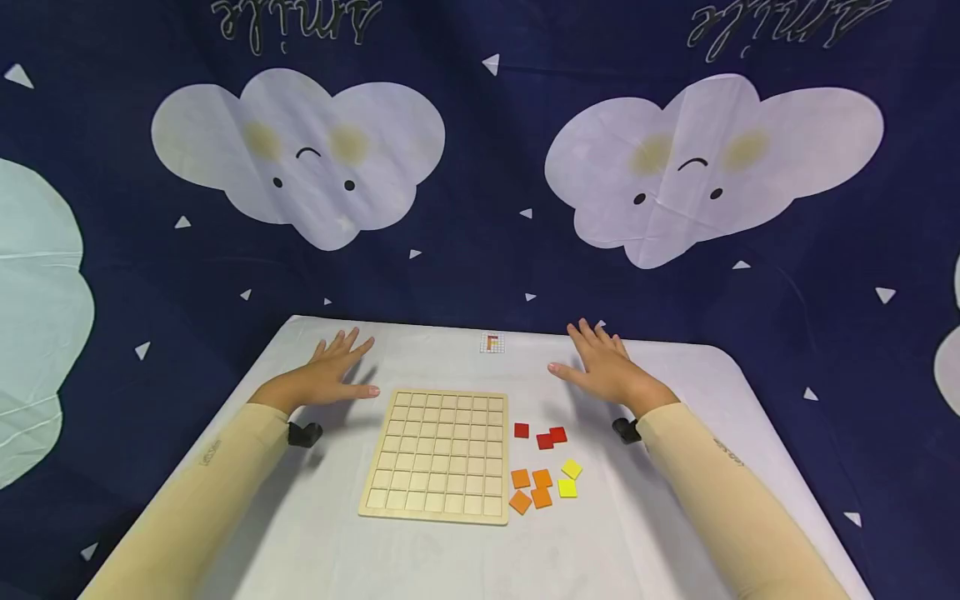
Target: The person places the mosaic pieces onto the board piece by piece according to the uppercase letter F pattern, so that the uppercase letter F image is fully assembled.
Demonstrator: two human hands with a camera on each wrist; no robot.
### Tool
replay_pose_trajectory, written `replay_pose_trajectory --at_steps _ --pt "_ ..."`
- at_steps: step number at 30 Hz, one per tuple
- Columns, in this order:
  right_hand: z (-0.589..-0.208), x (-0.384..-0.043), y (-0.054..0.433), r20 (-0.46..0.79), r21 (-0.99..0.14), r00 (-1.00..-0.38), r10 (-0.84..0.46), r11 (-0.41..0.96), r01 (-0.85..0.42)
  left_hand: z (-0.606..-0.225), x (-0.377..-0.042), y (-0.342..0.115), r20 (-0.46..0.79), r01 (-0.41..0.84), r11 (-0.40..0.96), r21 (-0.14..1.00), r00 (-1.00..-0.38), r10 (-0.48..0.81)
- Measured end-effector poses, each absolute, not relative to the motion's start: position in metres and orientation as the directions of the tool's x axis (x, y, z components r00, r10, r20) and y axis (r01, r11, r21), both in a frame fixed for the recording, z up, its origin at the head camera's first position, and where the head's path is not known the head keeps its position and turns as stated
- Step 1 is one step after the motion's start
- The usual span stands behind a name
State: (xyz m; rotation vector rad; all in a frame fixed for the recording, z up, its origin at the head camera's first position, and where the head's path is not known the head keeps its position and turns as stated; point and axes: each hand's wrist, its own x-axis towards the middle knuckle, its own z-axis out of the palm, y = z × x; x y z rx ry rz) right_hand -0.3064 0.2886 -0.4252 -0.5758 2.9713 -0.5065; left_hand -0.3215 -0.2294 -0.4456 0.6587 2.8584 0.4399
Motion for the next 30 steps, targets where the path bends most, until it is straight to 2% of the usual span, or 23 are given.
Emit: replay_pose_trajectory --at_steps 6,13,30 --pt "-0.440 -0.299 0.289 -0.028 -0.378 -0.917 -0.398 0.853 -0.359 -0.464 -0.312 -0.227 -0.091 0.390 0.821 0.417 -0.881 0.465" --pt "-0.462 -0.294 0.289 -0.059 -0.442 -0.925 -0.375 0.841 -0.313 -0.486 -0.300 -0.227 -0.114 0.353 0.788 0.504 -0.877 0.466" --pt "-0.493 -0.276 0.270 -0.082 -0.519 -0.905 -0.417 0.793 -0.318 -0.509 -0.265 -0.200 -0.102 0.357 0.724 0.591 -0.856 0.506"
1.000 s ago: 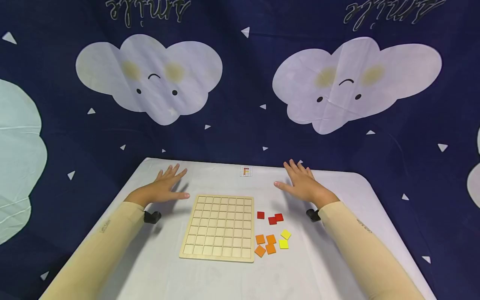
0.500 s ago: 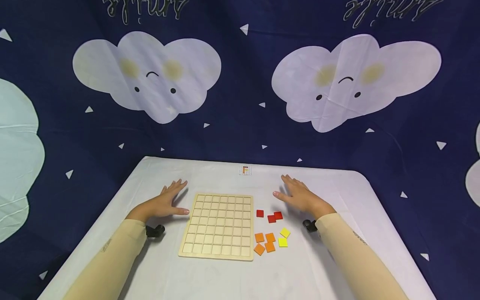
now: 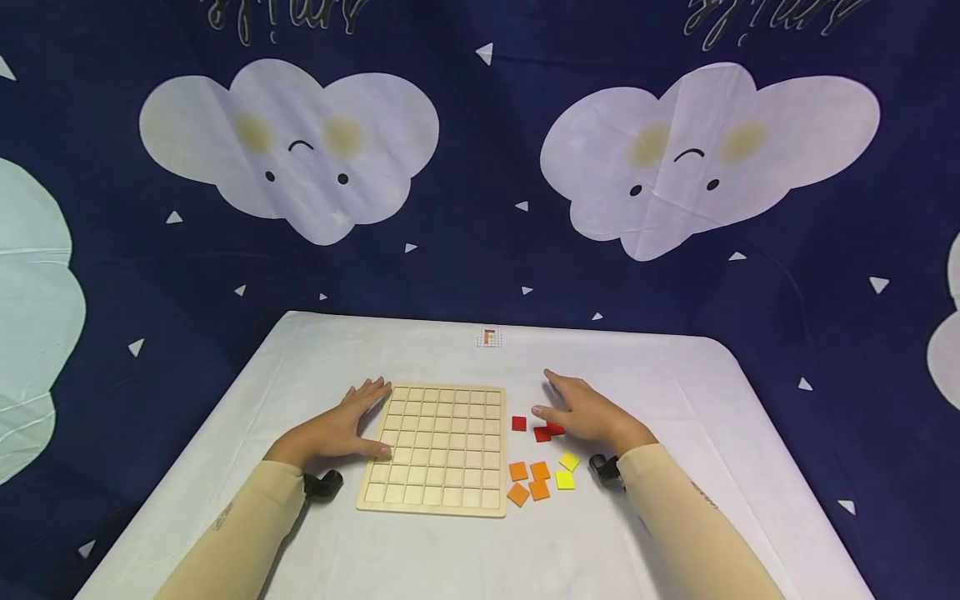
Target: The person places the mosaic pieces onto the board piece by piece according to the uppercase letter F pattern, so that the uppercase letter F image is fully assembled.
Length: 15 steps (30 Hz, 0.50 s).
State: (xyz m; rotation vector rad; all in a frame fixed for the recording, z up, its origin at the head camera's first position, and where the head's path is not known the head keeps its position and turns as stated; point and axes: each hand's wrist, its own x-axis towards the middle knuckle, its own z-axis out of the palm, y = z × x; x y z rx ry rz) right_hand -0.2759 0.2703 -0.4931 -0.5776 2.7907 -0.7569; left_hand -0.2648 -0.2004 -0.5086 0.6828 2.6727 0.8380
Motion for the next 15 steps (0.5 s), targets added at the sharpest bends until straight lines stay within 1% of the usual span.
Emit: replay_pose_trajectory --at_steps 4,9,12,15 --pt "-0.497 -0.270 0.262 -0.045 -0.515 -0.902 -0.429 0.784 -0.347 -0.512 -0.258 -0.197 -0.104 0.347 0.729 0.590 -0.863 0.495" --pt "-0.502 -0.265 0.250 0.041 -0.502 -0.892 -0.450 0.763 -0.408 -0.516 -0.257 -0.196 -0.077 0.369 0.723 0.584 -0.861 0.502" --pt "-0.504 -0.265 0.244 0.090 -0.513 -0.885 -0.458 0.740 -0.435 -0.517 -0.256 -0.195 -0.069 0.371 0.720 0.586 -0.863 0.501" --pt "-0.505 -0.265 0.237 0.108 -0.547 -0.875 -0.472 0.707 -0.449 -0.518 -0.255 -0.194 -0.064 0.366 0.718 0.592 -0.867 0.494"
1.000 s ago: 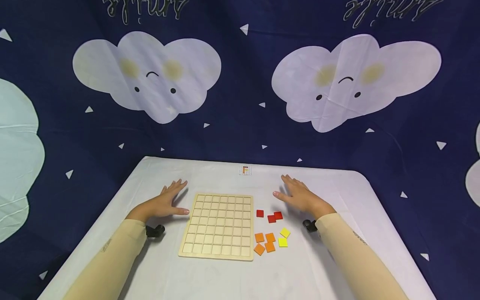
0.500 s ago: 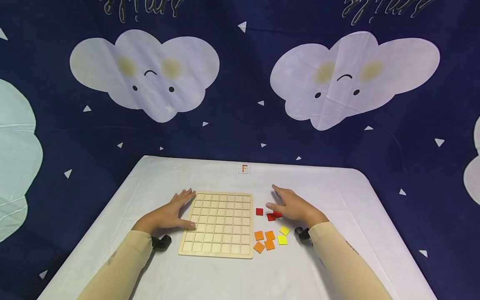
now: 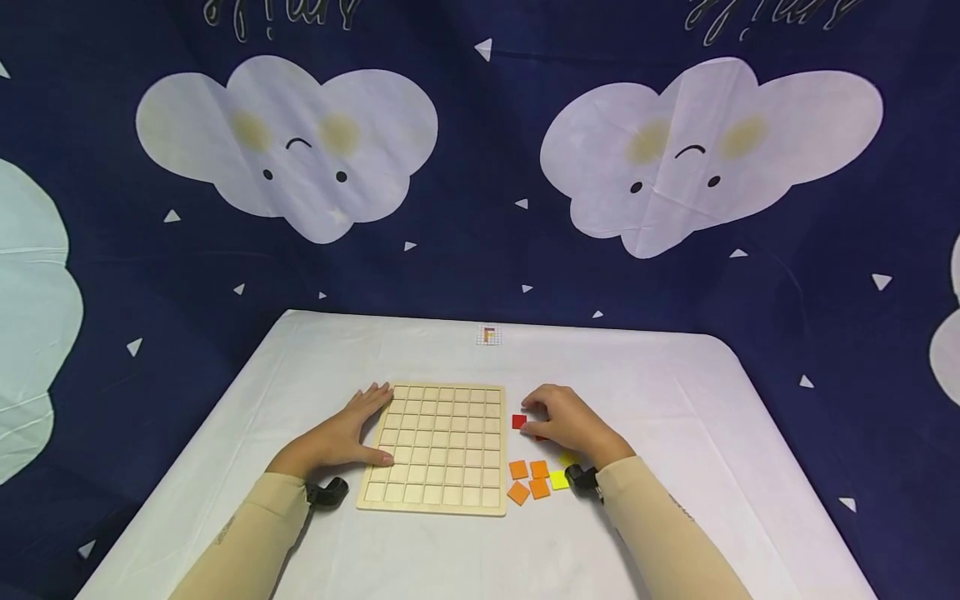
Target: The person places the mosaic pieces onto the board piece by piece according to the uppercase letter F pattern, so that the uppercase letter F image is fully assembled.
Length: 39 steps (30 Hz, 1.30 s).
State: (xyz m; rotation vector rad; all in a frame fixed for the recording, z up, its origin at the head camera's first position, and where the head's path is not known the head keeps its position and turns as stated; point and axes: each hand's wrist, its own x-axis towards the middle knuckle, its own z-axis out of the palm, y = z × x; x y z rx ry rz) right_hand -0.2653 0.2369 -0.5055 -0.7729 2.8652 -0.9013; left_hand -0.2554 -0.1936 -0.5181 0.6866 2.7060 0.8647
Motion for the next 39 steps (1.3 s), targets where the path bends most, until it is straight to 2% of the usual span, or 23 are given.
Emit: replay_pose_trajectory --at_steps 5,22,30,33,39 --pt "-0.509 -0.266 0.228 0.081 -0.578 -0.860 -0.504 0.679 -0.452 -0.522 -0.255 -0.194 -0.050 0.378 0.730 0.570 -0.870 0.490" --pt "-0.511 -0.261 0.226 0.054 -0.584 -0.884 -0.465 0.703 -0.406 -0.527 -0.255 -0.195 -0.010 0.440 0.724 0.531 -0.851 0.524" --pt "-0.499 -0.260 0.221 0.062 -0.586 -0.897 -0.437 0.712 -0.387 -0.524 -0.255 -0.194 -0.014 0.442 0.718 0.538 -0.847 0.531" --pt "-0.492 -0.262 0.214 0.088 -0.583 -0.886 -0.455 0.698 -0.416 -0.525 -0.255 -0.194 -0.012 0.440 0.717 0.540 -0.848 0.530" --pt "-0.481 -0.266 0.188 0.141 -0.571 -0.825 -0.547 0.636 -0.519 -0.524 -0.254 -0.194 -0.014 0.434 0.718 0.544 -0.851 0.525"
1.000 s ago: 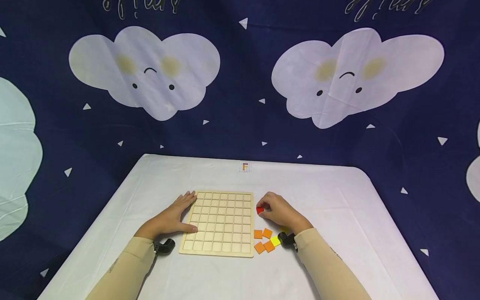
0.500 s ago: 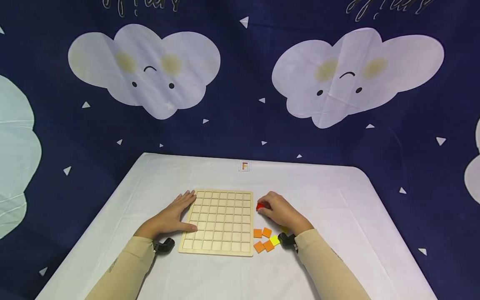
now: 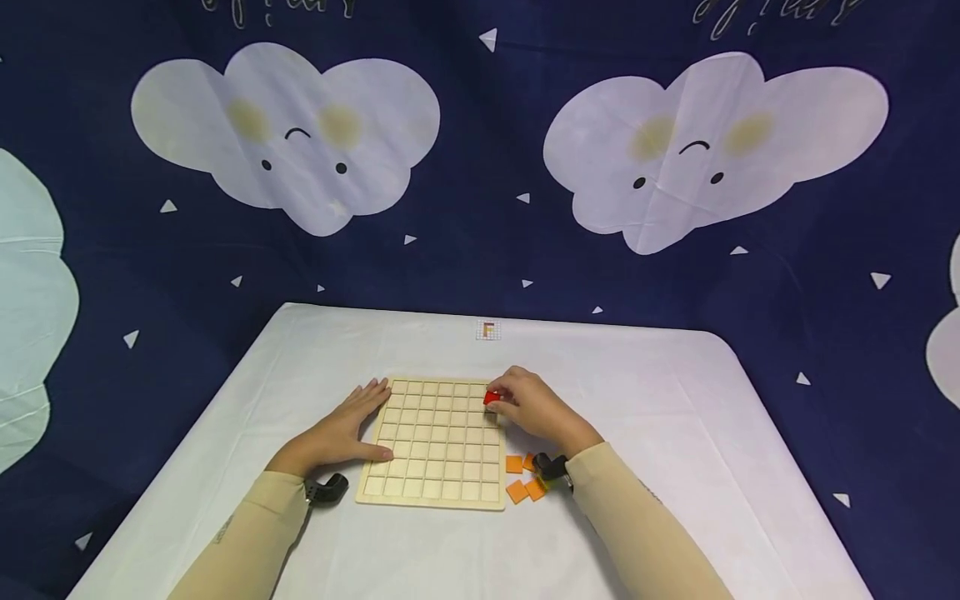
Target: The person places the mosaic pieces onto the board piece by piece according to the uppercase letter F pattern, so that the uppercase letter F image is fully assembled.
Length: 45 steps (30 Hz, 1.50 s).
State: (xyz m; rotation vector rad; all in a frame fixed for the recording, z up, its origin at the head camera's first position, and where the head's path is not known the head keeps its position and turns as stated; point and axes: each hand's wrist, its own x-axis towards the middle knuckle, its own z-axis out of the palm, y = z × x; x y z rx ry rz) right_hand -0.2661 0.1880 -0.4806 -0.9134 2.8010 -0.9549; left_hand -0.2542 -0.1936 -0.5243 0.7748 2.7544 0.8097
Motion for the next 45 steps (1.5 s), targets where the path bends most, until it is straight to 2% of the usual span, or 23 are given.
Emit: replay_pose_trajectory --at_steps 12,21,29,45 --pt "-0.487 -0.279 0.131 0.073 -0.549 -0.782 -0.618 0.630 -0.549 -0.525 -0.254 -0.192 -0.022 0.426 0.722 0.545 -0.854 0.520" --pt "-0.484 -0.290 0.095 0.060 -0.498 -0.774 -0.630 0.653 -0.570 -0.523 -0.253 -0.195 -0.025 0.427 0.724 0.543 -0.853 0.522" --pt "-0.485 -0.298 0.074 0.023 -0.497 -0.803 -0.596 0.690 -0.526 -0.523 -0.253 -0.195 -0.020 0.440 0.715 0.543 -0.845 0.535" --pt "-0.488 -0.297 0.065 0.019 -0.475 -0.820 -0.572 0.717 -0.511 -0.522 -0.253 -0.195 -0.021 0.438 0.712 0.548 -0.844 0.536"
